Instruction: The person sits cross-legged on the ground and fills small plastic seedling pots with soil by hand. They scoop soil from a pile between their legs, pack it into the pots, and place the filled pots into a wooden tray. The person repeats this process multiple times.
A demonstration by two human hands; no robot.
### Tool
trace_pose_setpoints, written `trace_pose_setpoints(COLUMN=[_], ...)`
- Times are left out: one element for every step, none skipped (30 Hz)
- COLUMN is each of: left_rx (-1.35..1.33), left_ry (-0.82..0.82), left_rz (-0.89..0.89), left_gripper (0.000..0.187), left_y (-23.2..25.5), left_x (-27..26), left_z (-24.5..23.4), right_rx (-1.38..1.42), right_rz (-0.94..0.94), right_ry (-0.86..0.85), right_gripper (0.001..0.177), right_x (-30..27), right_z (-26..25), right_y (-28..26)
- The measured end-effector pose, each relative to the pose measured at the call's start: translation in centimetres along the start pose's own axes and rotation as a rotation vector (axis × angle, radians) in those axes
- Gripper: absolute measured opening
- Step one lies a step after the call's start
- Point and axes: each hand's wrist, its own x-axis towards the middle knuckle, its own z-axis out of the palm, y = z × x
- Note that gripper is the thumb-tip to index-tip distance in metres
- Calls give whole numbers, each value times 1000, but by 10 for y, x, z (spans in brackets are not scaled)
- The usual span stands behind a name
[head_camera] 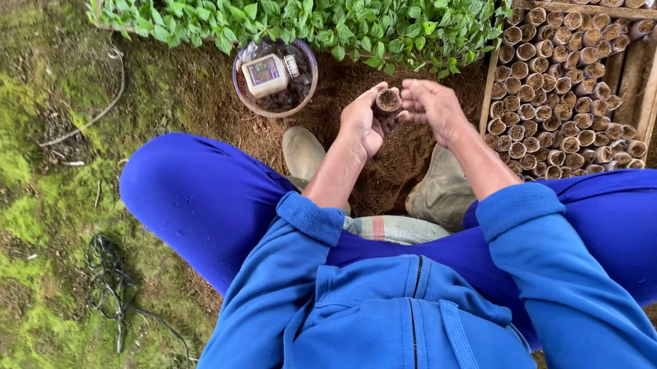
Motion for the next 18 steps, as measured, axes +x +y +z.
trace_pose_setpoints(left_rx=[10,-8,-26,-17,-42,-70,-66,-70,-74,-70,-85,-100,-97,-113,-130,-124,-123,-123], left_ry=[-3,1,5,2,1,3,5,-8,-22,-18,-9,-3,-2,4,11,0,6,11], left_rz=[-1,-15,-28,-29,-38,-45,-43,-33,-24,-20,-39,-56,-50,-63,-75,-74,-77,-80], left_gripper=[32,32,33,33,33,33,33,33,33,33,32,32,32,31,31,31,32,33], left_y=[-3,-5,-8,-3,1,6,6,6,6,7,8,10,12,13,14,15,16,17], left_x=[5,10,15,5,-5,-17,-15,-14,-12,-14,-16,-17,-15,-13,-11,-11,-11,-11], left_z=[-5,-9,-12,-4,4,10,9,8,7,8,9,11,11,12,13,13,14,15], right_rx=[8,-193,-394,-387,-738,-1090,-1085,-1225,-1364,-1359,-1518,-1675,-1672,-1740,-1797,-1799,-1764,-1731], right_rz=[-4,1,7,4,-32,-67,-70,-25,20,16,-106,-235,-242,-455,-670,-672,-703,-734], right_ry=[5,18,31,36,-56,-157,-157,-210,-263,-266,-288,-303,-303,-224,-140,-126,-138,-152], right_gripper=[35,34,33,33,58,84,84,81,82,82,74,67,67,39,16,16,14,12], right_x=[12,25,38,35,33,31,20,9,-1,1,2,6,5,5,4,7,9,10], right_z=[-10,-20,-30,-26,-21,-15,-2,11,23,30,38,45,49,51,53,49,45,40], right_y=[30,60,90,98,106,115,111,107,103,123,143,161,174,186,198,201,204,207])
